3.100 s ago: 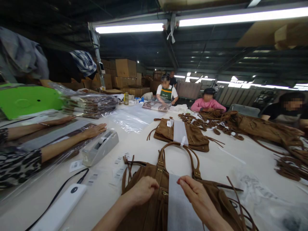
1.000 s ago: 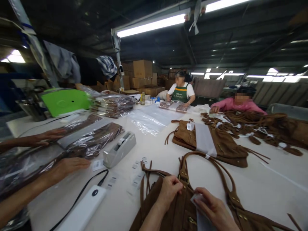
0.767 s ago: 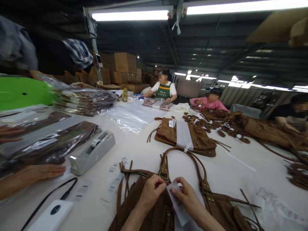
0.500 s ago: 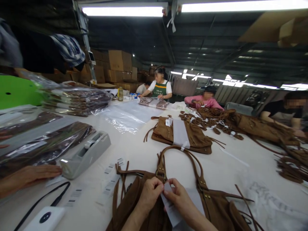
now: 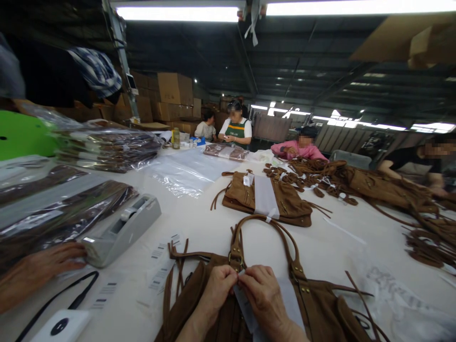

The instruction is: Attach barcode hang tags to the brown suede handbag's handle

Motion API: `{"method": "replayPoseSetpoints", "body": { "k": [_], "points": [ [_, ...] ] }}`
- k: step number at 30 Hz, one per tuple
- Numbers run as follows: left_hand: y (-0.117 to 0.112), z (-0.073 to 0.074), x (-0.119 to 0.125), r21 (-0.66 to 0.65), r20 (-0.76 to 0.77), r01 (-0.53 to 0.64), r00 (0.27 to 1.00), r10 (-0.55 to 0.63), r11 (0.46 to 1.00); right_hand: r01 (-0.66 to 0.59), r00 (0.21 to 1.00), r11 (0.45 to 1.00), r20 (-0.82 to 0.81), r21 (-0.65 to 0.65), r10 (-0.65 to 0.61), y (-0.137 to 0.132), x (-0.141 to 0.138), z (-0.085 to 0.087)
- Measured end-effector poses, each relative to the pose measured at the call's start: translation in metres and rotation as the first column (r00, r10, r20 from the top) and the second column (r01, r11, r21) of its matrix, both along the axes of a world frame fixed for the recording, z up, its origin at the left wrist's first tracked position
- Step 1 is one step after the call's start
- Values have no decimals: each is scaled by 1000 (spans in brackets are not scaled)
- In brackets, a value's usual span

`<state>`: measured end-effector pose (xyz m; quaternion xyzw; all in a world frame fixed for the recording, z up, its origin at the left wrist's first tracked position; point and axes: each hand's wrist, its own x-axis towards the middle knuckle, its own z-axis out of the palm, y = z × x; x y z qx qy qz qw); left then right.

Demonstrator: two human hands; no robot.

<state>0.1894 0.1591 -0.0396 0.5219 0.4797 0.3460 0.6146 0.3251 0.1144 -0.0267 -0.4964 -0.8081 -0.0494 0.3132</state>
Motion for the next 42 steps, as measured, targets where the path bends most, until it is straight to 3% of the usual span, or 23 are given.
{"method": "replayPoseSetpoints", "body": {
  "k": [6,11,16,19,21,26,31,35,42],
  "points": [
    [0,3,0,-46,-21,9,1000,-10,999,17,998,1000,-64,21,-16,1,-12,-8],
    [-1,5,-2,-32,-55,0,998,-2,999,24,979,987,-197,-157,-55,5,-12,-13],
    [1,2,-9,175,-119,-153,977,176,973,-115,958,946,-284,-304,25,4,-1,-1],
    [5,1,-14,199,-58,-280,953,296,939,-134,933,883,-359,-450,-41,3,-1,4],
    [7,2,-15,135,13,-317,948,318,939,-153,854,825,-493,-543,-166,5,-3,4],
    [6,1,-12,69,113,-287,954,278,956,-323,533,737,-758,-594,-377,18,-4,-7],
    [1,1,-9,221,-14,-149,988,156,964,-442,325,698,-826,-563,-461,25,-6,-9],
    [-4,3,-6,366,-113,-53,989,101,929,-487,260,696,-848,-528,-461,25,-11,-9],
    [-7,3,-5,444,-216,37,974,67,895,-493,264,689,-846,-531,-464,25,-10,-13]
  ]
}}
